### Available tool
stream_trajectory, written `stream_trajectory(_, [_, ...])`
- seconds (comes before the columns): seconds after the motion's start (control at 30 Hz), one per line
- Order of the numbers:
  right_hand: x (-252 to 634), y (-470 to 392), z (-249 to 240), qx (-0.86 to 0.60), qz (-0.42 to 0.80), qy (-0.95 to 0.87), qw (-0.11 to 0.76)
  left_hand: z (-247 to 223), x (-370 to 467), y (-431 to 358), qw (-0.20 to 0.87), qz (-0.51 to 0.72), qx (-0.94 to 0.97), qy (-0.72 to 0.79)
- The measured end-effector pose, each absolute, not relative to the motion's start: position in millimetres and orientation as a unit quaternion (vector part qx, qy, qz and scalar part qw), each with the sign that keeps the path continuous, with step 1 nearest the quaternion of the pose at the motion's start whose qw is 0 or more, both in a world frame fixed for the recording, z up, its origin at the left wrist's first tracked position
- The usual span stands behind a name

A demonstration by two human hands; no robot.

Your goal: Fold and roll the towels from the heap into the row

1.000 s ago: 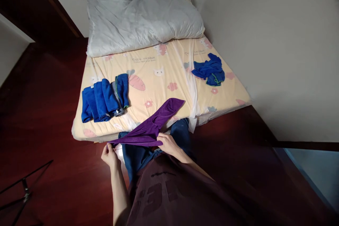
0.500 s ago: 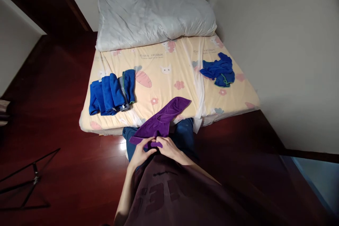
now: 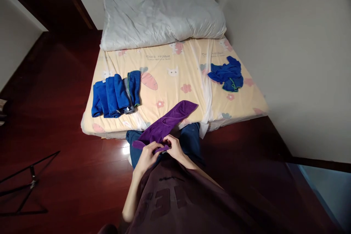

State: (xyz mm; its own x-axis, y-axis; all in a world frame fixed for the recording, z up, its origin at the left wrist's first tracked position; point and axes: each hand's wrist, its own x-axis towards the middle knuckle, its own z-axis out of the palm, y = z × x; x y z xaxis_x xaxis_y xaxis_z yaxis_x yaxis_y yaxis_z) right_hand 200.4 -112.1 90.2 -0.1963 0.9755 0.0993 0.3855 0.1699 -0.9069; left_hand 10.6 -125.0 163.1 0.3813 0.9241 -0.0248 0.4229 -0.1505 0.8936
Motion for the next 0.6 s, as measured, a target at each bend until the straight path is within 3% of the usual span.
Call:
stream_trajectory(0.17, [198.1, -100.3, 77.9, -0.436, 0.308, -0.785, 0.314, 203.6, -22.7, -146.2, 0.448, 0.317, 0.699, 0.458])
stream_trajectory(0.3, [179.9, -78.6, 65.5, -0.453, 0.264, -0.802, 0.285, 229.0, -50.7, -154.0, 0.394, 0.380, 0.680, 0.488])
stream_trajectory(0.6, [151.6, -49.4, 94.4, -0.426, 0.271, -0.780, 0.370, 239.0, -82.9, -171.7, 0.241, 0.489, 0.653, 0.525])
